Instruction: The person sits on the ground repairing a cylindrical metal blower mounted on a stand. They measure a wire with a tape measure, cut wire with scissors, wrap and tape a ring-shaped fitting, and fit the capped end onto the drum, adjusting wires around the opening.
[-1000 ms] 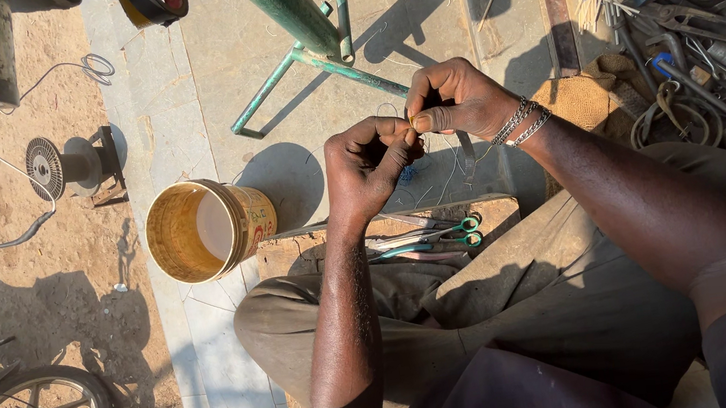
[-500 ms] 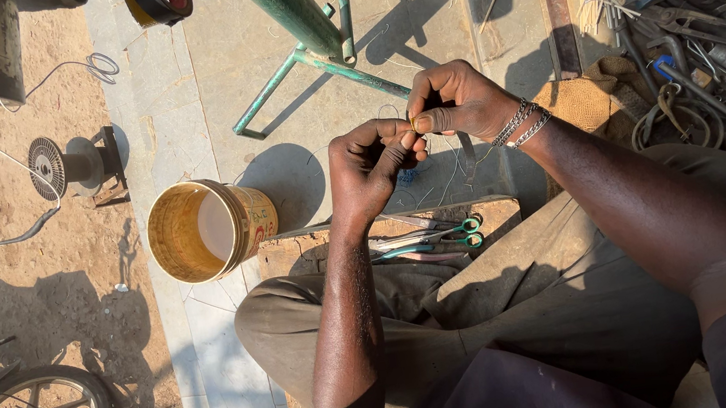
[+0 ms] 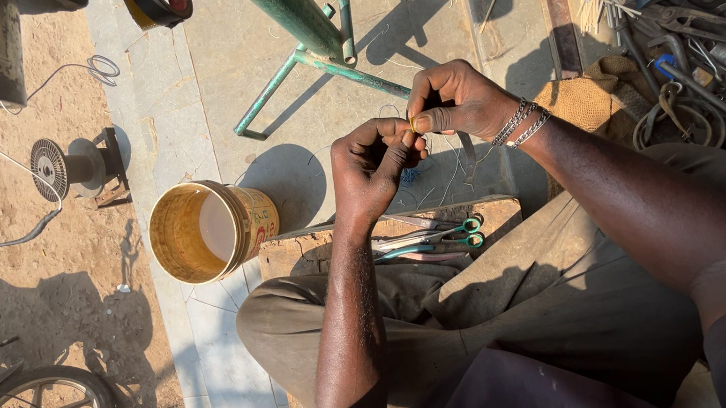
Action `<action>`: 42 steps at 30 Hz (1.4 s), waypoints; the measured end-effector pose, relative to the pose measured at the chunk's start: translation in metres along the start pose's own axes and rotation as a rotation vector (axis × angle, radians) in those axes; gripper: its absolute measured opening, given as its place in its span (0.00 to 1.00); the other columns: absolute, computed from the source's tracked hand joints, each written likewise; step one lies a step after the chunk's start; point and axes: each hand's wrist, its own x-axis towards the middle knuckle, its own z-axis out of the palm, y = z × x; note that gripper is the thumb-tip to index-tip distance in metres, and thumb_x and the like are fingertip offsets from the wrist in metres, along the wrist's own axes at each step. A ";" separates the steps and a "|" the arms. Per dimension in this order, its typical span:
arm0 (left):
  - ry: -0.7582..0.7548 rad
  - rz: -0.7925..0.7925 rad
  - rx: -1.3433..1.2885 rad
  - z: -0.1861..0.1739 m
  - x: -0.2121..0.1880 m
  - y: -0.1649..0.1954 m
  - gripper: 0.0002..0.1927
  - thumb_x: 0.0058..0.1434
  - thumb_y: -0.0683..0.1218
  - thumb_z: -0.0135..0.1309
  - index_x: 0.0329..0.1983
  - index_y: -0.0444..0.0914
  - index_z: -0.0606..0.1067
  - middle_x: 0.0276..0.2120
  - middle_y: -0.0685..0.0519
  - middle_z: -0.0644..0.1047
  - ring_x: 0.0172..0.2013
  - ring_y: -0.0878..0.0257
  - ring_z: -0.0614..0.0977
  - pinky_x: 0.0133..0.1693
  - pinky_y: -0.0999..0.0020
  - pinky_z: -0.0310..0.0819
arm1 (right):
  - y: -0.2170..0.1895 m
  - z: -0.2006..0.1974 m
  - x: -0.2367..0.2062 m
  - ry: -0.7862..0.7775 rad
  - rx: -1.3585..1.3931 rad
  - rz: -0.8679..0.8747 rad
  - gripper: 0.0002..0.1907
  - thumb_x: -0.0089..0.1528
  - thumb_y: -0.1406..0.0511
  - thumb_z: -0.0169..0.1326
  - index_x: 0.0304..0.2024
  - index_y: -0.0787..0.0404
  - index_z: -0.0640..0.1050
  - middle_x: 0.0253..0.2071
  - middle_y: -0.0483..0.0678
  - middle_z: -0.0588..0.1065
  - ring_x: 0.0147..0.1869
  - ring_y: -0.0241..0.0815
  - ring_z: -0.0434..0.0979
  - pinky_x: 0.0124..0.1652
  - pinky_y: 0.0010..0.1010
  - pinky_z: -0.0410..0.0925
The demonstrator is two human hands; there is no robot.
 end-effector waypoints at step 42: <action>0.342 0.047 0.693 0.005 0.007 0.001 0.06 0.63 0.42 0.59 0.37 0.33 0.80 0.21 0.49 0.81 0.21 0.68 0.82 0.26 0.70 0.73 | -0.023 0.038 0.005 0.266 -1.059 -0.371 0.07 0.56 0.65 0.68 0.35 0.56 0.82 0.37 0.45 0.80 0.54 0.46 0.76 0.54 0.40 0.66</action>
